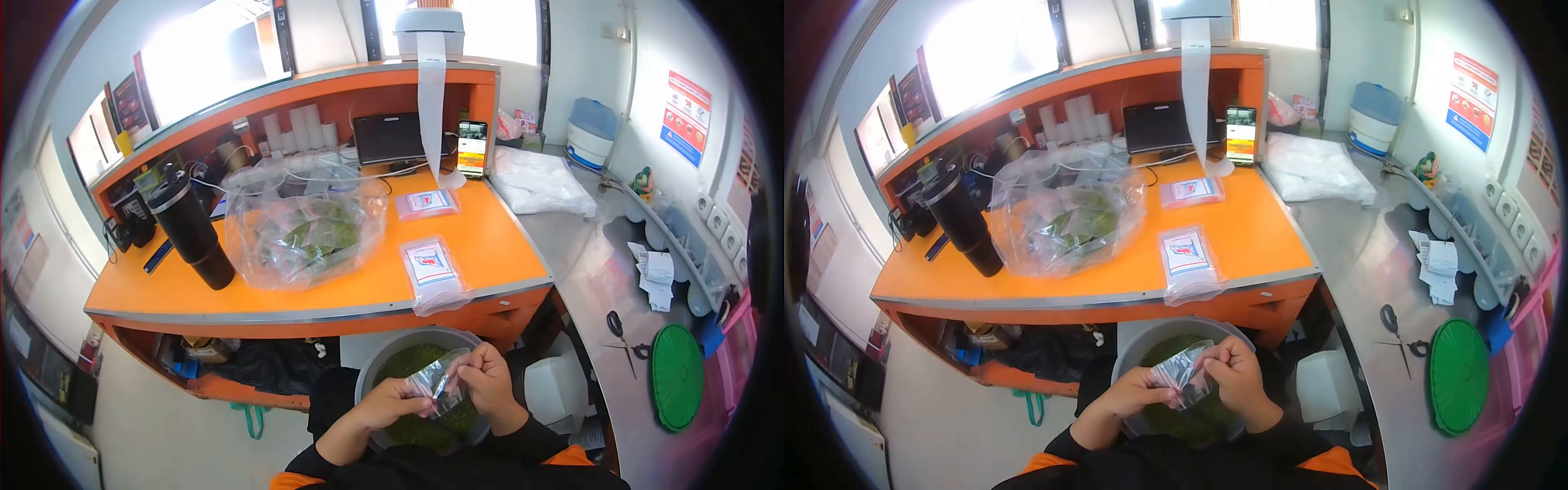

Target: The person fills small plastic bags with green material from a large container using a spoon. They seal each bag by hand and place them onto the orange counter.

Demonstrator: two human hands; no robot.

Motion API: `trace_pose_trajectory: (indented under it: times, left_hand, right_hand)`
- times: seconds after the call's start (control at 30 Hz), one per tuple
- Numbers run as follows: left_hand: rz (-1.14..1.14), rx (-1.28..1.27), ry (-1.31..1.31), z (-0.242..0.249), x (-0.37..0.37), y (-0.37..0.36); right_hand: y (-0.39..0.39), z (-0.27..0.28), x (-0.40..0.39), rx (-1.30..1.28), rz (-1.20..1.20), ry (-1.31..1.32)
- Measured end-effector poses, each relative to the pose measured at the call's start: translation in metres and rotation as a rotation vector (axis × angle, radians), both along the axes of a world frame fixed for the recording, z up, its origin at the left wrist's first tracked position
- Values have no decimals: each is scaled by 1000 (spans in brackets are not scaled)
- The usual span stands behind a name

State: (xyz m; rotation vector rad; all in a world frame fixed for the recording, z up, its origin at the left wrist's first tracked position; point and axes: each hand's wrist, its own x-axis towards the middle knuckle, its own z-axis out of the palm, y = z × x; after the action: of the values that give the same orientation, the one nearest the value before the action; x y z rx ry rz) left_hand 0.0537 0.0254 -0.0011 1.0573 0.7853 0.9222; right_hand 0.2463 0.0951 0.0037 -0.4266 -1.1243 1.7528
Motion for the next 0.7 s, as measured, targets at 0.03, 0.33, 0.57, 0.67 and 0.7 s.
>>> trace_pose_trajectory:
  times: [0.03,0.33,0.57,0.67,0.7]
  left_hand:
    - [59,-11,-20,-2,2,-2]
    - [59,437,752,-2,9,-7]
    - [131,583,624,-22,20,-10]
    - [368,436,858,-8,20,-9]
    - [353,612,972,-13,18,-4]
  right_hand:
    - [1,-3,2,-28,-3,-1]
    - [-15,5,13,548,179,-763]
    - [-14,-26,15,399,356,-841]
    - [-15,-12,15,675,100,-1024]
    - [-21,-6,12,722,-5,-985]
